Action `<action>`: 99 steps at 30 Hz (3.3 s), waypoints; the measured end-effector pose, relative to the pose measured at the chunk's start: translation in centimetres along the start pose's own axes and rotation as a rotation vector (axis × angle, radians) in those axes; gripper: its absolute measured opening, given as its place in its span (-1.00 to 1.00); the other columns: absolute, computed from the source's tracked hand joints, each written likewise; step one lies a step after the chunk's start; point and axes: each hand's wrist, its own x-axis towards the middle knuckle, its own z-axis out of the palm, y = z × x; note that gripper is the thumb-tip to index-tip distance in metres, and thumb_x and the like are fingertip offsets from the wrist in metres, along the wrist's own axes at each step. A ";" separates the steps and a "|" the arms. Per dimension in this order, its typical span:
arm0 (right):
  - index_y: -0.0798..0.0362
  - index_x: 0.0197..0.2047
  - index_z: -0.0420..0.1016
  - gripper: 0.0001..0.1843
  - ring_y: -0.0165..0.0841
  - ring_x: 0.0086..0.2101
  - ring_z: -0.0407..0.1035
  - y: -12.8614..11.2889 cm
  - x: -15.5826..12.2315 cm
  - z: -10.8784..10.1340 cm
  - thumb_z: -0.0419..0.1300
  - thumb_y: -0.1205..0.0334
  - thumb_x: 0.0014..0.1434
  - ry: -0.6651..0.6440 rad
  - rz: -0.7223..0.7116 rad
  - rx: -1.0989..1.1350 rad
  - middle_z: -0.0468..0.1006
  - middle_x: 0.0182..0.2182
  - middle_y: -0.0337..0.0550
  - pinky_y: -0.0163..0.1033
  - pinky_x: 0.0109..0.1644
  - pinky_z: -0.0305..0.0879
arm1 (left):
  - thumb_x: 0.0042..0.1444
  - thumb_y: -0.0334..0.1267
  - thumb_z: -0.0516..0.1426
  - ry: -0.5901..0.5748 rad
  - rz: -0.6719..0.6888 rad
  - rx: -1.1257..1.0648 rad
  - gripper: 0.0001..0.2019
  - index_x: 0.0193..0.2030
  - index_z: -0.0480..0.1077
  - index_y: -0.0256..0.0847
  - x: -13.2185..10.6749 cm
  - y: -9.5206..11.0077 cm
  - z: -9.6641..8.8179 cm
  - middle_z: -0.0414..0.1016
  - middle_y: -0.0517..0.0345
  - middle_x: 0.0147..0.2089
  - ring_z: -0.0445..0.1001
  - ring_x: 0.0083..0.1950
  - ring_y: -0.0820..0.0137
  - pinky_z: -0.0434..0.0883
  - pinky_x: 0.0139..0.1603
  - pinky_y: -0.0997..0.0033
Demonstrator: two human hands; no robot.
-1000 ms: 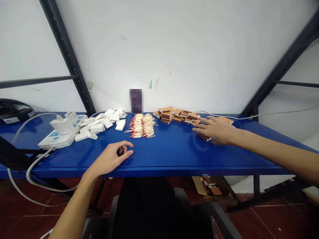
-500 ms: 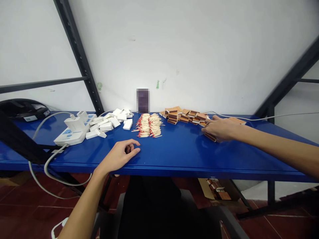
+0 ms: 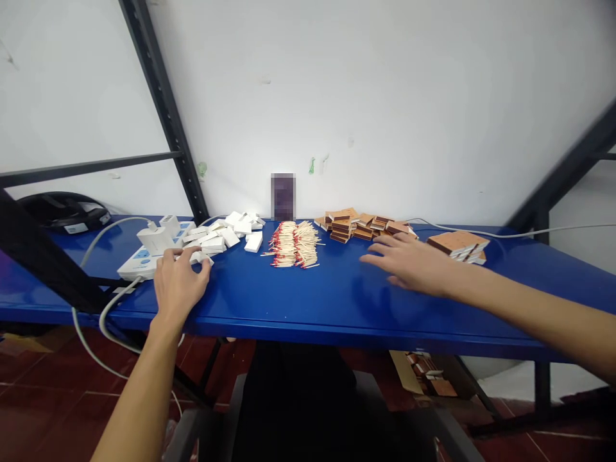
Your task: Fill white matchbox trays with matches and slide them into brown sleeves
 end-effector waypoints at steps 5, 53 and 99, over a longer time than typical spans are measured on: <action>0.02 0.06 0.45 -0.68 -0.21 -0.32 0.48 -5.2 4.7 0.6 0.13 0.20 0.24 -0.033 0.104 0.149 0.55 -0.20 0.00 -0.19 -0.30 0.27 | 0.24 -0.04 0.00 -0.127 -0.021 0.037 -0.56 0.13 0.43 -0.22 1.4 -0.1 0.6 0.57 -0.17 -0.13 0.50 -0.06 -0.07 0.36 -0.14 0.10; 0.00 0.04 0.50 -0.67 -0.34 -0.34 0.44 -6.6 7.0 2.6 -0.02 0.15 0.38 0.101 0.051 0.115 0.52 -0.08 -0.07 -0.26 -0.37 0.17 | 0.39 0.02 -0.36 -0.427 0.347 -0.487 -0.39 -0.02 0.47 -0.11 -5.1 6.9 -0.4 0.44 0.03 -0.15 0.40 0.04 0.13 0.34 0.09 0.05; 0.05 -0.24 0.49 -0.85 -0.33 -0.39 0.33 -7.3 8.7 4.6 0.10 0.26 0.20 0.264 0.028 0.565 0.45 -0.40 -0.17 -0.24 -0.28 0.21 | 0.15 -0.23 0.03 -0.487 0.155 -0.833 -0.77 -0.21 0.49 -0.22 -4.5 6.4 -0.6 0.17 0.31 -0.54 0.19 -0.47 0.44 0.12 -0.39 0.41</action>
